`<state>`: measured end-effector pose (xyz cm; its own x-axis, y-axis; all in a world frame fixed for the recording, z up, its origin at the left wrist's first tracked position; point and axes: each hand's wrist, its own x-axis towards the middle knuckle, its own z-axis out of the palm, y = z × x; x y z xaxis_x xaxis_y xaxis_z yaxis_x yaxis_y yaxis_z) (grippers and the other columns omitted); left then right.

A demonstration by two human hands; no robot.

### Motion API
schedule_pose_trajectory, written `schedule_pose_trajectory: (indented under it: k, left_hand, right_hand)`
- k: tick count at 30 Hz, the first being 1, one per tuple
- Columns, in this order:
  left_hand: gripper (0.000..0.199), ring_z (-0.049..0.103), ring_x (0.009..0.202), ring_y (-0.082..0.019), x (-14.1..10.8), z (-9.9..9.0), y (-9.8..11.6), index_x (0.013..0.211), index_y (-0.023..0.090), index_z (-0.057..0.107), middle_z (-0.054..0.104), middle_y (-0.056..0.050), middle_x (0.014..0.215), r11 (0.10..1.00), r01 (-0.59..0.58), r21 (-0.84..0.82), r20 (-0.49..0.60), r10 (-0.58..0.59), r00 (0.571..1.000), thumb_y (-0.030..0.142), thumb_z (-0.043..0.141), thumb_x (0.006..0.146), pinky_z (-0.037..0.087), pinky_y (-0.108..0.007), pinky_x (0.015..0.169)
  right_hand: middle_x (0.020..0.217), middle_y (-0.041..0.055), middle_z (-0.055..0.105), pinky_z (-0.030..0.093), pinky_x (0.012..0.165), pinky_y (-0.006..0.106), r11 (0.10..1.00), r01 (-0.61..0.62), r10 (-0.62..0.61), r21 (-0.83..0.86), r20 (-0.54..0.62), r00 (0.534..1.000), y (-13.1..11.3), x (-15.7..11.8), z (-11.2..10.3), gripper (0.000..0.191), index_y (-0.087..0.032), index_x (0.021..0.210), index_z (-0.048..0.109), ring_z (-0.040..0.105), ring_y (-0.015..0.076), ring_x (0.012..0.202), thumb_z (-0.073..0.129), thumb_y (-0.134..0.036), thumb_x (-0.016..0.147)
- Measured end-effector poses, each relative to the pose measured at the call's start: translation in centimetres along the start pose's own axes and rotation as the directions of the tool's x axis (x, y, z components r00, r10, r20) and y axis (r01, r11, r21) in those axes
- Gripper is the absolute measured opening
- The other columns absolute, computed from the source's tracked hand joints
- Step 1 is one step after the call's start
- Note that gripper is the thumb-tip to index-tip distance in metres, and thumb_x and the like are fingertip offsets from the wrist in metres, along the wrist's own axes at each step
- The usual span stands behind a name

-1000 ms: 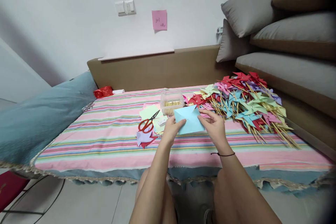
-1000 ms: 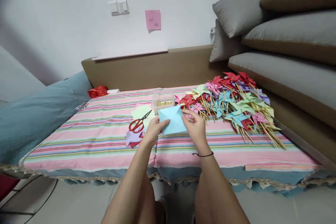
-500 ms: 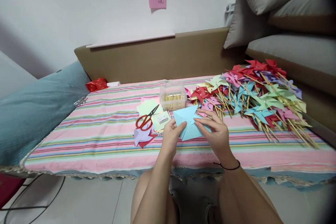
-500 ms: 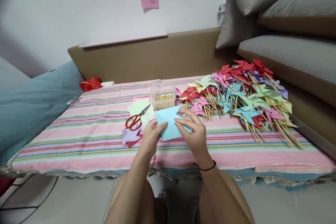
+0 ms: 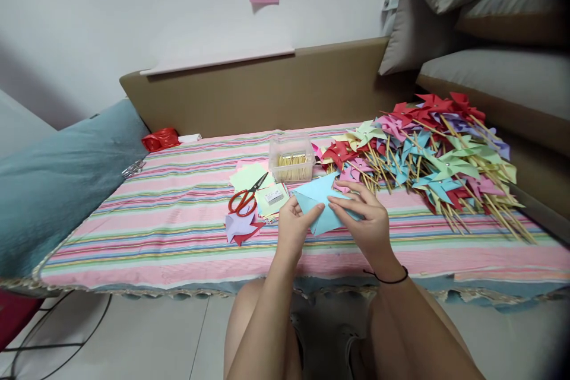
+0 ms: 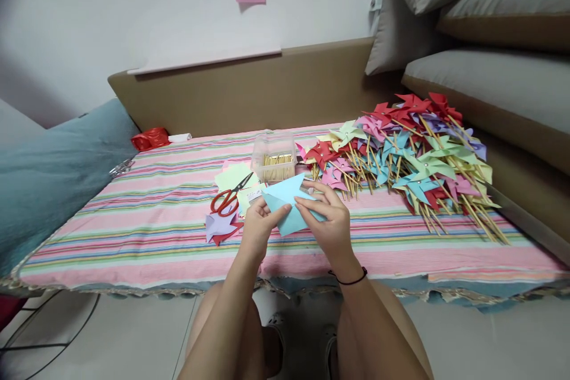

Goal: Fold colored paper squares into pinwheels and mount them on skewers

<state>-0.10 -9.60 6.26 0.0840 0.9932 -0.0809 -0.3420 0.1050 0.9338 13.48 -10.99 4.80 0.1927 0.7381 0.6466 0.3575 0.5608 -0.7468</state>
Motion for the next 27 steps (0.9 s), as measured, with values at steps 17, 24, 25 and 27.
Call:
schedule_pose_trajectory:
  k: [17,24,25,27]
  left_hand:
    - [0.037,0.06,0.056,-0.016,0.7,-1.4,-0.2,0.09,0.02,0.054,0.067,0.0,0.066,0.887,-0.094,0.452,0.069,0.071,0.995,0.024,0.075,0.059,0.043,-0.023,0.052]
    - [0.041,0.06,0.055,-0.016,0.6,-1.2,0.2,0.089,0.02,0.054,0.067,0.0,0.065,0.925,-0.042,0.378,0.054,0.023,0.998,0.022,0.077,0.055,0.045,-0.024,0.052]
    - [0.042,0.06,0.054,-0.016,0.5,-1.2,0.1,0.089,0.02,0.054,0.067,0.001,0.065,0.926,-0.036,0.376,0.059,0.015,0.998,0.022,0.077,0.055,0.045,-0.024,0.051]
    - [0.043,0.061,0.054,-0.016,0.6,-1.2,0.1,0.091,0.02,0.054,0.067,0.0,0.065,0.928,-0.03,0.372,0.071,0.004,0.997,0.022,0.077,0.055,0.046,-0.025,0.051]
  right_hand:
    - [0.074,0.0001,0.07,0.054,0.055,0.029,0.656,-0.69,0.624,0.304,0.296,0.723,1.0,0.0,-0.6,0.085,-0.026,0.133,0.038,0.068,0.0195,0.064,0.08,-0.037,0.06]
    - [0.071,0.0007,0.071,0.054,0.053,0.032,0.64,-0.698,0.636,0.322,0.289,0.716,0.9,0.1,-0.5,0.091,-0.025,0.132,0.038,0.068,0.0209,0.059,0.083,-0.035,0.053]
    - [0.07,0.0007,0.071,0.054,0.053,0.032,0.641,-0.697,0.637,0.321,0.284,0.717,0.9,0.1,-0.5,0.091,-0.025,0.131,0.038,0.068,0.0212,0.059,0.083,-0.035,0.053]
    - [0.07,0.0008,0.07,0.055,0.054,0.033,0.64,-0.698,0.643,0.321,0.273,0.715,1.0,0.1,-0.5,0.091,-0.025,0.131,0.039,0.068,0.0217,0.059,0.083,-0.035,0.052]
